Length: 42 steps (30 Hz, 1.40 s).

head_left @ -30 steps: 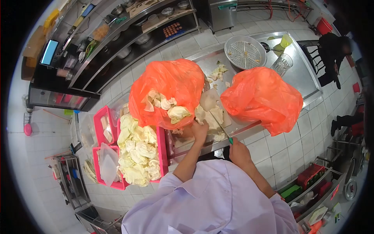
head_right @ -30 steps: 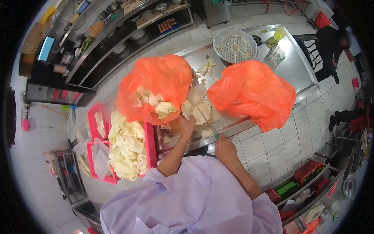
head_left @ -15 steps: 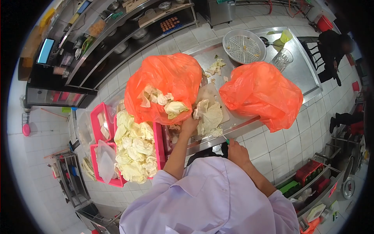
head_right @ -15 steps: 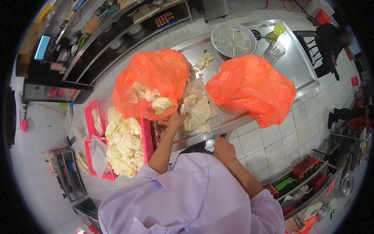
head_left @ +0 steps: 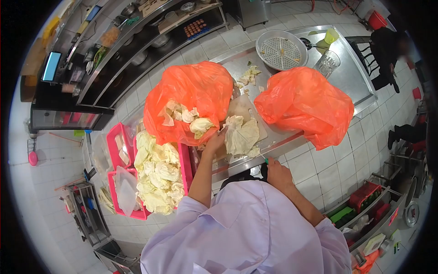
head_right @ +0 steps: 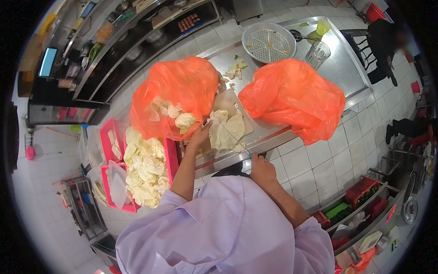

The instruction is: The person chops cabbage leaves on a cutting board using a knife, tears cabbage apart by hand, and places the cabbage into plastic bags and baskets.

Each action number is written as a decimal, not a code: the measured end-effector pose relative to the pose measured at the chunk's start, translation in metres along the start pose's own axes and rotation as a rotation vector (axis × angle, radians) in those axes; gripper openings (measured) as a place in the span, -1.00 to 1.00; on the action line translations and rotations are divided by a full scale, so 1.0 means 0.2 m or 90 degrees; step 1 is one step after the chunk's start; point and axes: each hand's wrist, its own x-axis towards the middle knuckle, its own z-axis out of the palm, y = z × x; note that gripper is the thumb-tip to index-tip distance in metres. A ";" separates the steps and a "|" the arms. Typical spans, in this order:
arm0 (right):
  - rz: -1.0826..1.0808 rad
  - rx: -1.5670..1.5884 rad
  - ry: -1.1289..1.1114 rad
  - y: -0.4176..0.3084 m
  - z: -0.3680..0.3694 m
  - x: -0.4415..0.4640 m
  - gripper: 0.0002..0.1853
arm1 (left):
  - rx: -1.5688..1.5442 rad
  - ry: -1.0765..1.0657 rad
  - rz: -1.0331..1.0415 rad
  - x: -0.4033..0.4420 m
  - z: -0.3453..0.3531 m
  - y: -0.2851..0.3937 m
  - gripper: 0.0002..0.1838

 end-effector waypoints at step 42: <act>0.061 -0.033 -0.023 0.16 0.13 -0.05 -0.82 | 0.126 -0.041 -0.170 0.00 0.12 0.06 -0.09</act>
